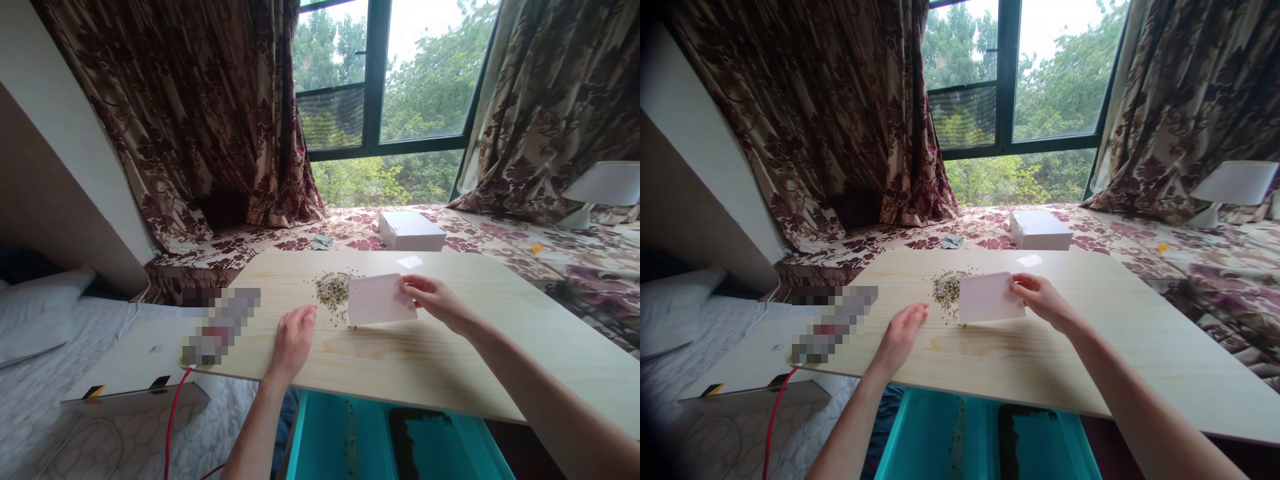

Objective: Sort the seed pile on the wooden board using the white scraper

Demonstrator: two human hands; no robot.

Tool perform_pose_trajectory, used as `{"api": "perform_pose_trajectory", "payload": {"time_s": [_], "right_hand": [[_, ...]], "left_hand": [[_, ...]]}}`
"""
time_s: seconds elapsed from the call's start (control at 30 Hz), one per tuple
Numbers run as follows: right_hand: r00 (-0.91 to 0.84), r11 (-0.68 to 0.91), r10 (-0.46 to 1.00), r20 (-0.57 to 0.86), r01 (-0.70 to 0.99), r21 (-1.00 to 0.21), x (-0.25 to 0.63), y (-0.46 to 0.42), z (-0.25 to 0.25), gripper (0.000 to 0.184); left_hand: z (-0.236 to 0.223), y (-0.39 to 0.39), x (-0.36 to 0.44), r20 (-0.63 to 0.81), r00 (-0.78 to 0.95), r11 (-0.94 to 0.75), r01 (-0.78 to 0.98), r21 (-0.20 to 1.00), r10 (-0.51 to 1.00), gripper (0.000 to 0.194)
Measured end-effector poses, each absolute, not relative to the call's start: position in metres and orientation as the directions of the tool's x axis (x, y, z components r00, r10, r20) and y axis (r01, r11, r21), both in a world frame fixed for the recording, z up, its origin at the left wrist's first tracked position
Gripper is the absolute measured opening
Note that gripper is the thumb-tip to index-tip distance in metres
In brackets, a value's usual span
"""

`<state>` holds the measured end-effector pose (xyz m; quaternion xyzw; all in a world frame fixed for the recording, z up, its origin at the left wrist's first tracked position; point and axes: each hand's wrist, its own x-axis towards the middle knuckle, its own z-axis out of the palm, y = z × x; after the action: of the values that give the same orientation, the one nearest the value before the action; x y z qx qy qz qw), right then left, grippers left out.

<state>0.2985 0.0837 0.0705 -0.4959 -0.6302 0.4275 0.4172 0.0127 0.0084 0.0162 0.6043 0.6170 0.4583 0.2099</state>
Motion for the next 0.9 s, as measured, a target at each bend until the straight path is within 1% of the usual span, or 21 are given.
{"api": "perform_pose_trajectory", "payload": {"time_s": [0.2,0.33,0.43,0.63,0.9], "right_hand": [[-0.140,0.127,0.986,0.090,0.282,-0.951,0.311,0.081,0.070,0.034],[-0.122,0.103,0.990,0.071,0.278,-0.955,0.314,0.079,0.070,0.032],[-0.114,0.116,0.990,0.086,0.286,-0.951,0.314,0.079,0.069,0.030],[-0.116,0.144,0.986,0.115,0.275,-0.951,0.310,0.082,0.067,0.033],[-0.128,0.111,0.989,0.080,0.263,-0.958,0.308,0.079,0.068,0.031]], "left_hand": [[0.013,0.010,0.011,0.290,-0.179,-0.153,0.537,0.830,0.940,0.033],[0.013,0.011,0.011,0.275,-0.179,-0.141,0.535,0.833,0.945,0.033],[0.014,0.011,0.011,0.272,-0.179,-0.136,0.542,0.829,0.946,0.034],[0.013,0.010,0.011,0.278,-0.179,-0.138,0.552,0.823,0.944,0.035],[0.014,0.010,0.012,0.279,-0.179,-0.142,0.542,0.828,0.944,0.036]]}}
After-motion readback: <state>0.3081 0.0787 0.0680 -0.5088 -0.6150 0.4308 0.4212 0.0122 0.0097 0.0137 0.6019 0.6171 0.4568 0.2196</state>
